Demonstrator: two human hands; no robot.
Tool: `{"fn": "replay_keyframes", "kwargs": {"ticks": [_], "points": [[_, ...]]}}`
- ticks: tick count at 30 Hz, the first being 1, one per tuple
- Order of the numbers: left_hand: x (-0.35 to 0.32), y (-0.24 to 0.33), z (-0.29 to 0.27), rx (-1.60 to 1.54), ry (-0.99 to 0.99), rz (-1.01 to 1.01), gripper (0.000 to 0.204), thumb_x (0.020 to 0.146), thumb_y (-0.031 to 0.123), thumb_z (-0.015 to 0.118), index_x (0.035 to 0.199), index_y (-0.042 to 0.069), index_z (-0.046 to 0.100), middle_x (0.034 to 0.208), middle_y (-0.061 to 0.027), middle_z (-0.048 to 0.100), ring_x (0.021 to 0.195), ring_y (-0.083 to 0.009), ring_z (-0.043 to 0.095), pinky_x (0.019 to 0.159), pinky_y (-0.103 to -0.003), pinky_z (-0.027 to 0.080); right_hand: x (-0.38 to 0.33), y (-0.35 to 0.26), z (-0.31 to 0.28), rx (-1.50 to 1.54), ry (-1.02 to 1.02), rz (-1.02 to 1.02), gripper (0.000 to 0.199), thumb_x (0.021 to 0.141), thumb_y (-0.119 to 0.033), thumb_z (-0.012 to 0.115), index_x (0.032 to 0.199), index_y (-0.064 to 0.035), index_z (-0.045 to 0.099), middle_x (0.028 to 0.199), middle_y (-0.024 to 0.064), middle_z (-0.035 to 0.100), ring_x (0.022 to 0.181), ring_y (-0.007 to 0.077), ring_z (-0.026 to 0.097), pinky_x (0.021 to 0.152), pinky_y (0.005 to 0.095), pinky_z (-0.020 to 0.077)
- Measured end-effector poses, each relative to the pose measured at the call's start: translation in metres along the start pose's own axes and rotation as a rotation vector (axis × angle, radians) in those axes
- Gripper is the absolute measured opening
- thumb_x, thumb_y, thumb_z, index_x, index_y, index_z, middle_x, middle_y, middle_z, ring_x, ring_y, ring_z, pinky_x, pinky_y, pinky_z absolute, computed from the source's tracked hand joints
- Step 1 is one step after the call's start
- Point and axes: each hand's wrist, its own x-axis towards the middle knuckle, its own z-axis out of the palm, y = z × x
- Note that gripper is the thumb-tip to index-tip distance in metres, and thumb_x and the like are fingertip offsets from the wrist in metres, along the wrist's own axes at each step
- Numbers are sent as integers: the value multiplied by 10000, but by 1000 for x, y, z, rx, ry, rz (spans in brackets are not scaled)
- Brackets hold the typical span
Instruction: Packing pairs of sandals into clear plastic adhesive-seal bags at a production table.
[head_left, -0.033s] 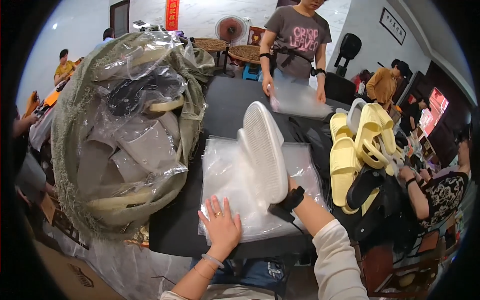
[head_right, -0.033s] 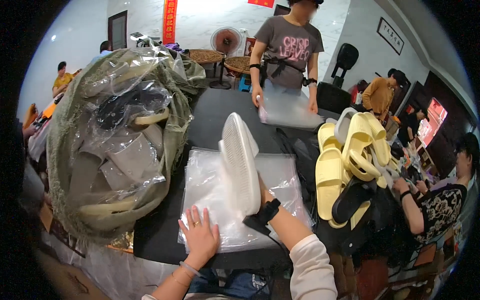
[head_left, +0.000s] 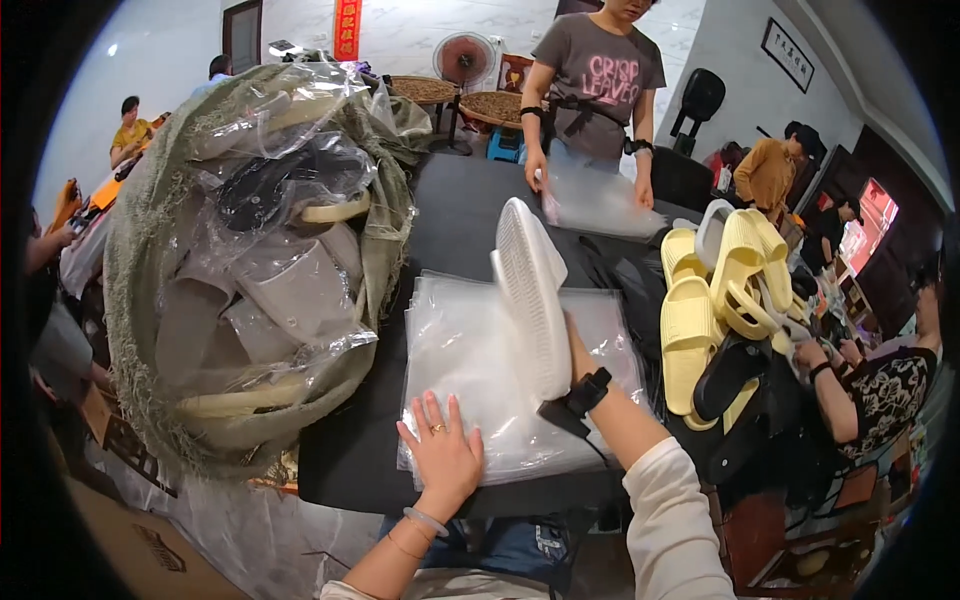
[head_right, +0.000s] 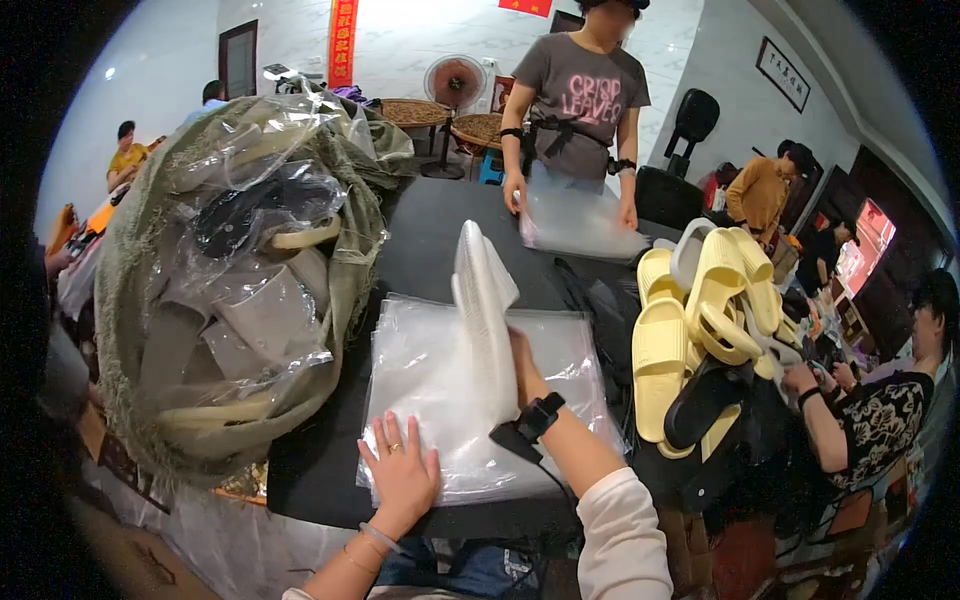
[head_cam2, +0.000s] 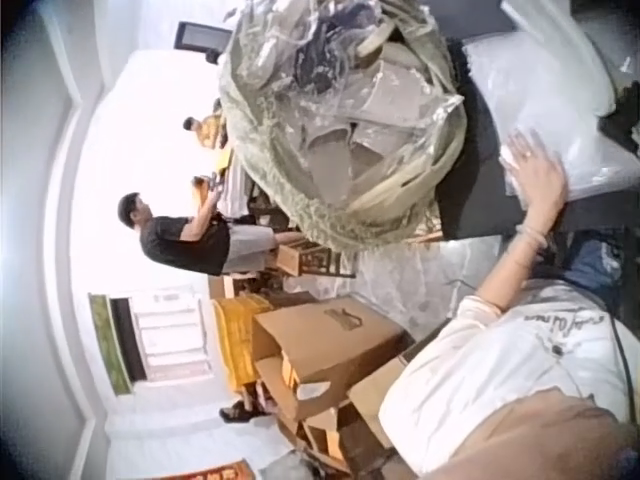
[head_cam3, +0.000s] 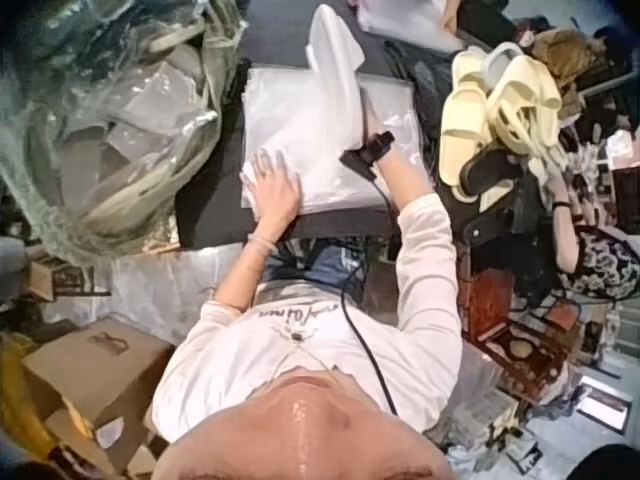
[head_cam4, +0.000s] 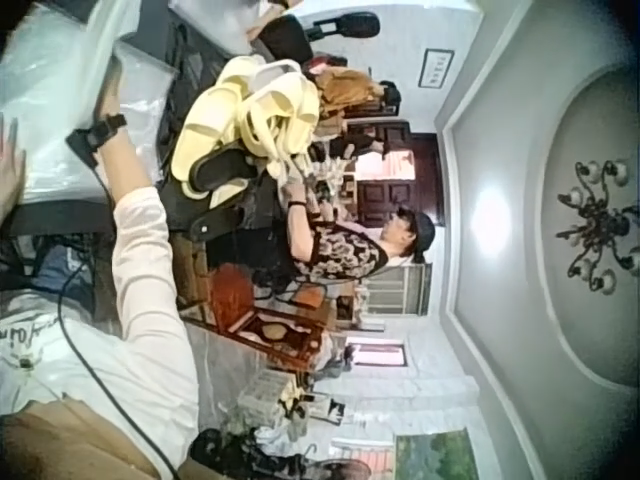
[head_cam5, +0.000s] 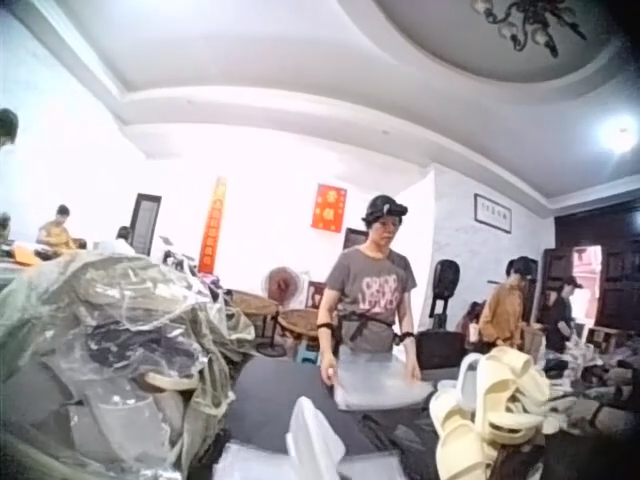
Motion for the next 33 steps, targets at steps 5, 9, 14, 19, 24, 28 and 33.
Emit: {"fn": "replay_keyframes", "kwargs": {"ticks": [5, 9, 14, 19, 24, 28, 33], "points": [[2, -1, -4, -4, -12, -27, 584, 835, 335, 522, 1321, 27, 421, 1417, -262, 279, 1335, -431, 199, 1010, -655, 146, 21, 16, -6, -69, -54, -2, 342, 946, -270, 422, 1070, 13, 568, 814, 62, 619, 672, 158, 609, 562, 265, 497], [-3, -7, -1, 14, -5, -23, 576, 840, 346, 507, 1309, 19, 438, 1408, -272, 288, 1331, -437, 203, 1010, -655, 142, -17, 39, 47, -217, 51, 237, 340, 931, -234, 483, 1101, 50, 561, 858, 58, 625, 717, 139, 595, 640, 240, 483], [-2, -4, 1, 8, 33, 10, 570, 851, 360, 488, 1302, 13, 452, 1397, -277, 300, 1323, -443, 212, 1004, -660, 145, 28, 28, 54, -598, -108, -126, 294, 896, -214, 558, 1022, 49, 598, 876, 50, 638, 707, 101, 553, 623, 264, 456], [-4, -5, -1, -3, 16, -4, 565, 839, 362, 502, 1283, 13, 470, 1387, -285, 310, 1316, -451, 219, 994, -669, 147, 72, 17, 32, -866, 217, -274, 289, 893, -249, 557, 991, 18, 606, 839, 52, 624, 735, 103, 543, 638, 273, 442], [-3, 0, 1, -10, -30, 24, 599, 811, 356, 532, 1289, 5, 455, 1394, -292, 291, 1320, -467, 197, 997, -669, 139, -18, 4, 77, -200, 97, 13, 335, 960, -260, 409, 1149, -20, 545, 995, 70, 617, 809, 154, 597, 708, 279, 495], [2, -2, -12, 142, -239, 2, 613, 788, 287, 548, 1307, -13, 418, 1422, -289, 240, 1343, -461, 141, 1019, -663, 103, -69, 31, 97, -12, 130, 298, 363, 966, -260, 385, 1165, 15, 513, 922, 82, 615, 759, 163, 600, 674, 285, 501], [5, 7, 2, 49, -36, -1, 568, 843, 278, 527, 1327, 8, 404, 1442, -253, 231, 1350, -419, 159, 1036, -630, 122, -89, 49, 4, 15, 137, 147, 371, 966, -281, 394, 1143, 18, 523, 927, 92, 614, 766, 147, 611, 658, 274, 520]]}}
